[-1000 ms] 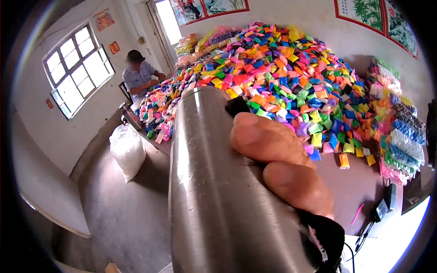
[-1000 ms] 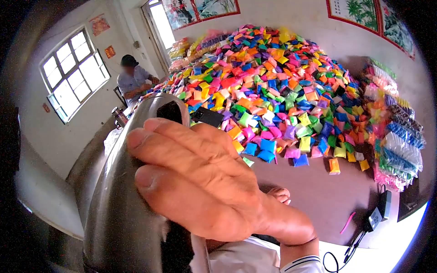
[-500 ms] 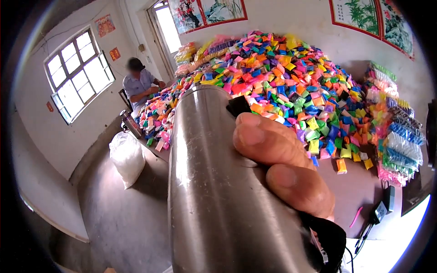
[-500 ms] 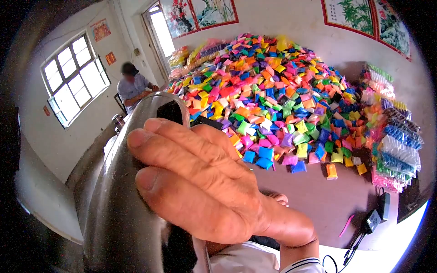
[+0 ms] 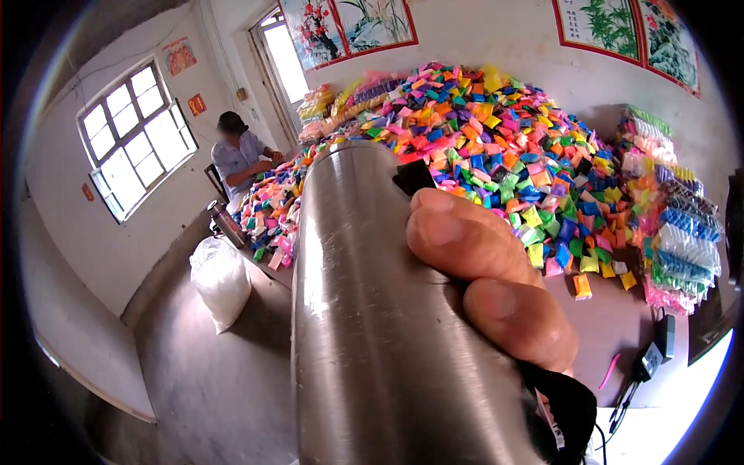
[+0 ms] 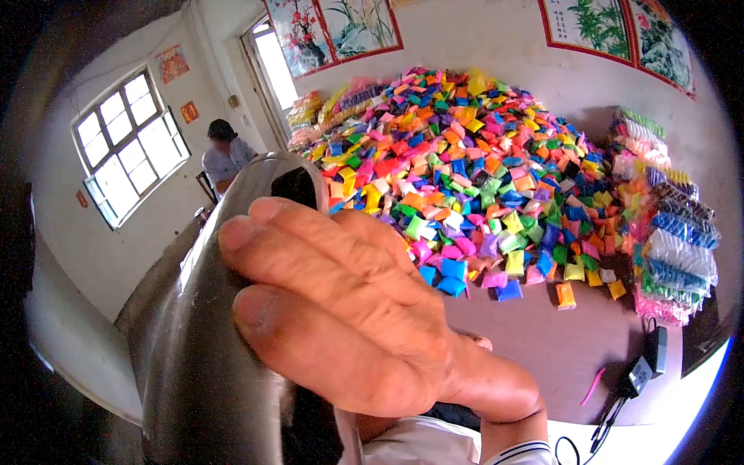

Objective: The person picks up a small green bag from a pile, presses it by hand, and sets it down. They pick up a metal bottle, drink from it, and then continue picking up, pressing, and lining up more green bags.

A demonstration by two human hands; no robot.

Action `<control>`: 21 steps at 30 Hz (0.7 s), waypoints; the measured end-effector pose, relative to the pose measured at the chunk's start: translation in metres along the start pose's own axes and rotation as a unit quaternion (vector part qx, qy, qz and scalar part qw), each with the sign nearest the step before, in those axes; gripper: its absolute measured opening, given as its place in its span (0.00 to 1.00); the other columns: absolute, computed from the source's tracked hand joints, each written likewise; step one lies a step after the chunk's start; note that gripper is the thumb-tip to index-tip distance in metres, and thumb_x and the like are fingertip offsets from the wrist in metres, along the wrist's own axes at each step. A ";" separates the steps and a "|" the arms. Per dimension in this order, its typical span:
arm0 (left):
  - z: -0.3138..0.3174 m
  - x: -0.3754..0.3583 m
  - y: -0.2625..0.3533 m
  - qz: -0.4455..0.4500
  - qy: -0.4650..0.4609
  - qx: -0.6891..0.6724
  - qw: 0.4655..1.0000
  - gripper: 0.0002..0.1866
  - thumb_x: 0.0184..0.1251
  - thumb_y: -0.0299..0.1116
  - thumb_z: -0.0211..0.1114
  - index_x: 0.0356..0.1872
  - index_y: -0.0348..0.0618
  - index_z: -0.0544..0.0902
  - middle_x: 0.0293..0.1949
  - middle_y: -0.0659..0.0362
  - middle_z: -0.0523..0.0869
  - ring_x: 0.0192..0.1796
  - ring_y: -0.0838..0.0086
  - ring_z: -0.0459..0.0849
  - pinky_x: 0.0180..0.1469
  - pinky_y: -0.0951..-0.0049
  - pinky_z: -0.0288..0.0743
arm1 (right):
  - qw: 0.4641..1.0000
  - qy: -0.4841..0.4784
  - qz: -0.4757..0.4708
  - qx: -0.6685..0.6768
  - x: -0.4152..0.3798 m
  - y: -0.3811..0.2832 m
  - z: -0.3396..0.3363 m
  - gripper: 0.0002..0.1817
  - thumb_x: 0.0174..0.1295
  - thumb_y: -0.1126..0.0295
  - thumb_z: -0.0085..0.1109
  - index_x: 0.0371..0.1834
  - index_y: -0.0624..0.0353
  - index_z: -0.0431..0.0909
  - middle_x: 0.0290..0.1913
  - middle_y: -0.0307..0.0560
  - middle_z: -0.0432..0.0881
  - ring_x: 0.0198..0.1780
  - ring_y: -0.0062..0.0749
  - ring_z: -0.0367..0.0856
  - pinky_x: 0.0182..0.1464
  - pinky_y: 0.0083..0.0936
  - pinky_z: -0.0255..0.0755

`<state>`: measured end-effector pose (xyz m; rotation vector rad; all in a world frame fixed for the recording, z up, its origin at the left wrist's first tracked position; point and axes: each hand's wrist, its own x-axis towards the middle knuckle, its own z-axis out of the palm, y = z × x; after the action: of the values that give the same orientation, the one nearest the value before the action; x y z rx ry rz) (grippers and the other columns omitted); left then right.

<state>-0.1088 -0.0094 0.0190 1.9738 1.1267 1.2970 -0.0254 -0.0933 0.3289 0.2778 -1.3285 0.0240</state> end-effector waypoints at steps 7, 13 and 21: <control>0.000 0.000 -0.002 -0.004 0.000 -0.002 1.000 0.13 0.56 0.37 0.65 0.21 0.46 0.70 0.28 0.62 0.70 0.33 0.70 0.70 0.40 0.67 0.66 | 1.000 0.004 -0.007 -0.003 0.002 0.002 -0.002 0.13 0.60 0.68 0.55 0.46 0.63 0.75 0.46 0.66 0.83 0.49 0.56 0.84 0.48 0.40 0.75; -0.002 0.004 -0.002 0.000 -0.001 -0.003 1.000 0.14 0.56 0.37 0.65 0.21 0.46 0.70 0.27 0.62 0.69 0.33 0.71 0.69 0.39 0.68 0.65 | 1.000 -0.003 0.007 -0.004 0.006 -0.005 -0.005 0.13 0.61 0.67 0.54 0.46 0.63 0.75 0.47 0.65 0.82 0.50 0.56 0.83 0.50 0.42 0.74; -0.003 0.005 -0.001 -0.001 0.001 -0.004 1.000 0.14 0.55 0.38 0.66 0.20 0.47 0.69 0.27 0.63 0.69 0.32 0.72 0.69 0.38 0.68 0.65 | 0.997 -0.032 0.062 -0.014 0.013 -0.016 -0.010 0.14 0.62 0.66 0.52 0.46 0.63 0.76 0.48 0.65 0.82 0.51 0.56 0.83 0.52 0.44 0.73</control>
<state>-0.1113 -0.0044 0.0217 1.9651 1.1231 1.3014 -0.0100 -0.1083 0.3368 0.1726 -1.4070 0.1011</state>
